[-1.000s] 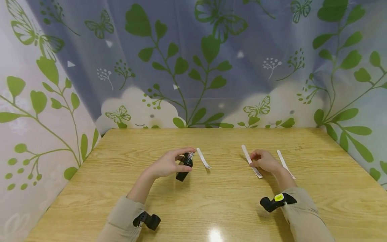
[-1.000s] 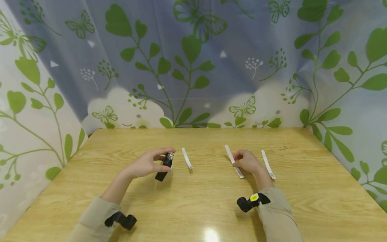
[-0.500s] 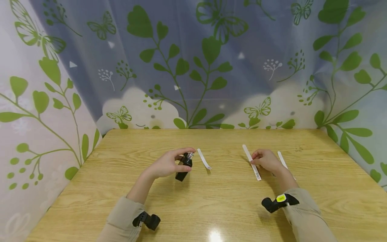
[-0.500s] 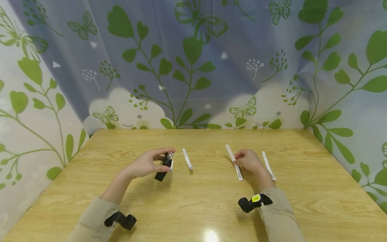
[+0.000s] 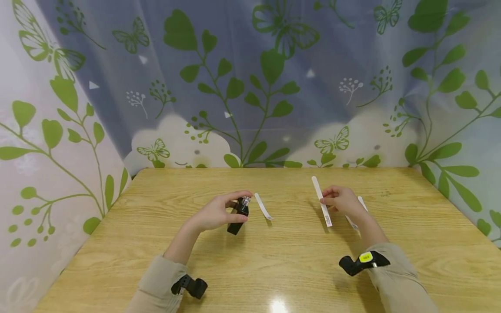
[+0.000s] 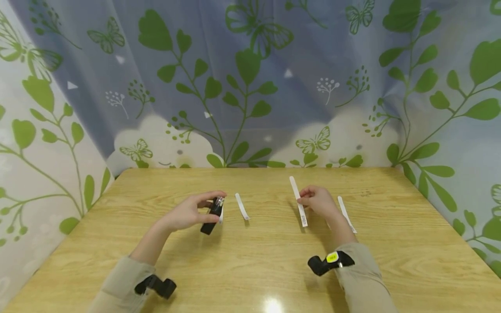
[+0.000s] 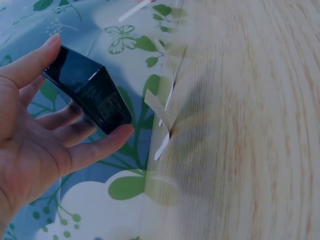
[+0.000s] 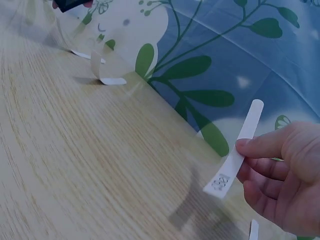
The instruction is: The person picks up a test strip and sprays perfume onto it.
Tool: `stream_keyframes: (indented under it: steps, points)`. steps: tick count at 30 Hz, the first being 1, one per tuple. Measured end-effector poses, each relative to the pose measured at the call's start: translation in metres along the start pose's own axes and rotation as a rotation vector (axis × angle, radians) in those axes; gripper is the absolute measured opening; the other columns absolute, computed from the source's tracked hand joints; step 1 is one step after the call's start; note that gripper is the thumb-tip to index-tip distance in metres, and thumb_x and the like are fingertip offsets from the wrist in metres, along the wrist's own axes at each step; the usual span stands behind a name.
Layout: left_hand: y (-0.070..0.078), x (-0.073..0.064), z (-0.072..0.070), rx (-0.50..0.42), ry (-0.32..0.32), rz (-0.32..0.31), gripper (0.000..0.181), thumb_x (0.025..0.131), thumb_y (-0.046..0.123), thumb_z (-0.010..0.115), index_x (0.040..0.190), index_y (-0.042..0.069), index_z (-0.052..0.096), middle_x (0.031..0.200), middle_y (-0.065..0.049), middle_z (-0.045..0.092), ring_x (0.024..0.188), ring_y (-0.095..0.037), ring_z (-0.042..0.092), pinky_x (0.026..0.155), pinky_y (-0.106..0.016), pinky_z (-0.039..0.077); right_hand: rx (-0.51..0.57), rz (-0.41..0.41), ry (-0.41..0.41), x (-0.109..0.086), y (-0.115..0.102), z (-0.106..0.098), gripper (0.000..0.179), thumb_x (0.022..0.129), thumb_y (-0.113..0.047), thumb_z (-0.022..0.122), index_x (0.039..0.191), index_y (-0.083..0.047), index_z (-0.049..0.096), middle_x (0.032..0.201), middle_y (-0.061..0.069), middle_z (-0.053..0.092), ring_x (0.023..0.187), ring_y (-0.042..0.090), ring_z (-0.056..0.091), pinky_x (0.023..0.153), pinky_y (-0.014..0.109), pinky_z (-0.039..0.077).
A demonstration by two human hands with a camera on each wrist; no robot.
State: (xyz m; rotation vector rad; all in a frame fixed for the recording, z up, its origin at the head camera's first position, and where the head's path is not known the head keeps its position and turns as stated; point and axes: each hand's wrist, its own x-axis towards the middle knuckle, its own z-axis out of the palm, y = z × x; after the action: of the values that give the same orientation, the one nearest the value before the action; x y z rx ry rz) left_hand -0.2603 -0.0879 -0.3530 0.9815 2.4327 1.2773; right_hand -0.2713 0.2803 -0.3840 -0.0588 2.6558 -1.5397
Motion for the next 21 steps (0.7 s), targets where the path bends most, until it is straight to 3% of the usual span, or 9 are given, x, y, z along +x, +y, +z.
stream_keyframes:
  steps: [10, 21]
  points:
    - [0.001, 0.005, 0.002, 0.045, 0.054, 0.076, 0.058, 0.085, 0.019, 0.069, 0.138, 0.016, 0.045, 0.141, -0.004, 0.043, 0.129, -0.025, 0.038, 0.104, -0.045, 0.031, 0.105, -0.030, -0.014, -0.007, -0.019, 0.008, 0.028, 0.090, -0.009, 0.061, 0.110, 0.010, 0.053, 0.082, 0.003, 0.061, 0.072, 0.011, 0.058, 0.067, 0.033, 0.052]
    - [0.001, 0.009, 0.005, 0.096, 0.043, 0.081, 0.059, 0.085, 0.021, 0.070, 0.138, 0.014, 0.045, 0.139, -0.005, 0.043, 0.126, -0.024, 0.041, 0.101, -0.045, 0.035, 0.177, -0.072, -0.097, -0.022, -0.038, 0.029, 0.029, 0.088, -0.008, 0.063, 0.109, 0.010, 0.052, 0.079, 0.006, 0.060, 0.067, 0.015, 0.056, 0.064, 0.034, 0.051]
